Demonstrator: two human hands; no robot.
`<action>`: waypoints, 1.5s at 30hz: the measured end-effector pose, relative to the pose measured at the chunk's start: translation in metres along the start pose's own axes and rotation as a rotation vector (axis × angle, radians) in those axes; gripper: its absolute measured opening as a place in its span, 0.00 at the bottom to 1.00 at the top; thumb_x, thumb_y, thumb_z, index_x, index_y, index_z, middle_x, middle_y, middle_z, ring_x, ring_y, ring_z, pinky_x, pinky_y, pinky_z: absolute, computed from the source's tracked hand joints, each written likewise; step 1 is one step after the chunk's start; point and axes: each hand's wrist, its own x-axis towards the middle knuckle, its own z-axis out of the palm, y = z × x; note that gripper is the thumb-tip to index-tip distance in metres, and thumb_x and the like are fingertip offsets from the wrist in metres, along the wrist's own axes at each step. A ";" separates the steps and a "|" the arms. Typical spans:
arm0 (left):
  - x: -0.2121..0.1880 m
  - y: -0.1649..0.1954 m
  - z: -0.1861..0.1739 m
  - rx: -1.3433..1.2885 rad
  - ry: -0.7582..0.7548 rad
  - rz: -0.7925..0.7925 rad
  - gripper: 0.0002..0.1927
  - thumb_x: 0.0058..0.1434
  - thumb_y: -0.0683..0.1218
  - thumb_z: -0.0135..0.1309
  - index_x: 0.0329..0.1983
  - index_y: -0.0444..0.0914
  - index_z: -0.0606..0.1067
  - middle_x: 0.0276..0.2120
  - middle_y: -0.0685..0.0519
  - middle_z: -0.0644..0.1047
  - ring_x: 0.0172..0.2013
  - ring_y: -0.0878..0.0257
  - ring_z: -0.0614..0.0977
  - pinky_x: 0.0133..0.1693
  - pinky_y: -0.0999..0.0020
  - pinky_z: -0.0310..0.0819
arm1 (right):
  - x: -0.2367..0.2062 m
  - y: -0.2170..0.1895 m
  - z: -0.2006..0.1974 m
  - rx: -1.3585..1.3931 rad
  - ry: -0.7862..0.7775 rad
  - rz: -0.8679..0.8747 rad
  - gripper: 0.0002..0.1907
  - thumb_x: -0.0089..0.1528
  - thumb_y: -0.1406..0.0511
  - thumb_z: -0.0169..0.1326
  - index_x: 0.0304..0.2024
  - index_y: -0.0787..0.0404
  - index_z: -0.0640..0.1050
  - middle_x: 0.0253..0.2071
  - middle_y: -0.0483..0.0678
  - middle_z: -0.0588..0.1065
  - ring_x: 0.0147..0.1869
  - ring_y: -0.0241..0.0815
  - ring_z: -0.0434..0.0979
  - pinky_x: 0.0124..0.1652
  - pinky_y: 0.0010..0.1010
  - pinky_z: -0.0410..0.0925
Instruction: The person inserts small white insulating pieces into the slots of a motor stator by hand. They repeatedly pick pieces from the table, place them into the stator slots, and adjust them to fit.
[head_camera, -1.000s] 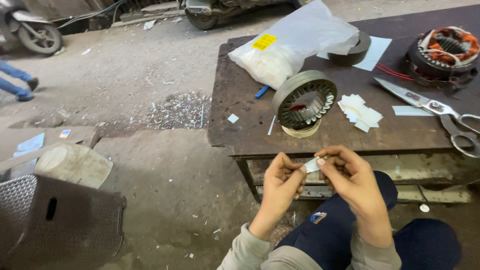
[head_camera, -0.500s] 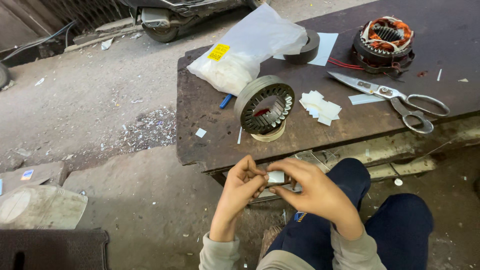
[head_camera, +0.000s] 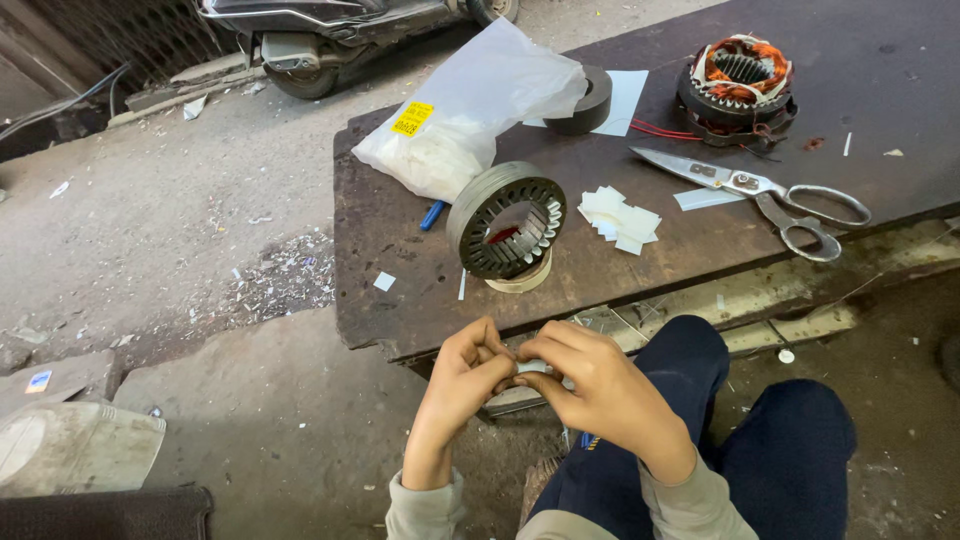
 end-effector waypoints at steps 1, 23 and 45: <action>0.000 0.001 0.000 0.007 0.014 -0.012 0.07 0.57 0.33 0.53 0.30 0.36 0.68 0.20 0.56 0.75 0.20 0.74 0.72 0.21 0.78 0.59 | 0.000 0.000 0.000 0.016 0.009 0.010 0.16 0.52 0.74 0.64 0.43 0.68 0.79 0.38 0.53 0.77 0.37 0.48 0.79 0.34 0.33 0.72; 0.082 0.030 -0.002 0.212 0.302 0.622 0.30 0.71 0.50 0.58 0.70 0.31 0.65 0.55 0.42 0.78 0.55 0.56 0.79 0.57 0.64 0.74 | 0.026 0.065 0.022 0.449 0.471 0.426 0.08 0.59 0.69 0.64 0.39 0.68 0.81 0.23 0.43 0.76 0.20 0.28 0.73 0.19 0.20 0.66; 0.078 0.016 -0.004 0.177 0.312 0.532 0.31 0.68 0.49 0.59 0.69 0.31 0.63 0.52 0.44 0.79 0.52 0.62 0.80 0.53 0.67 0.76 | 0.064 0.049 0.037 -0.274 0.437 0.182 0.03 0.57 0.70 0.59 0.33 0.66 0.80 0.30 0.57 0.75 0.33 0.57 0.77 0.33 0.39 0.68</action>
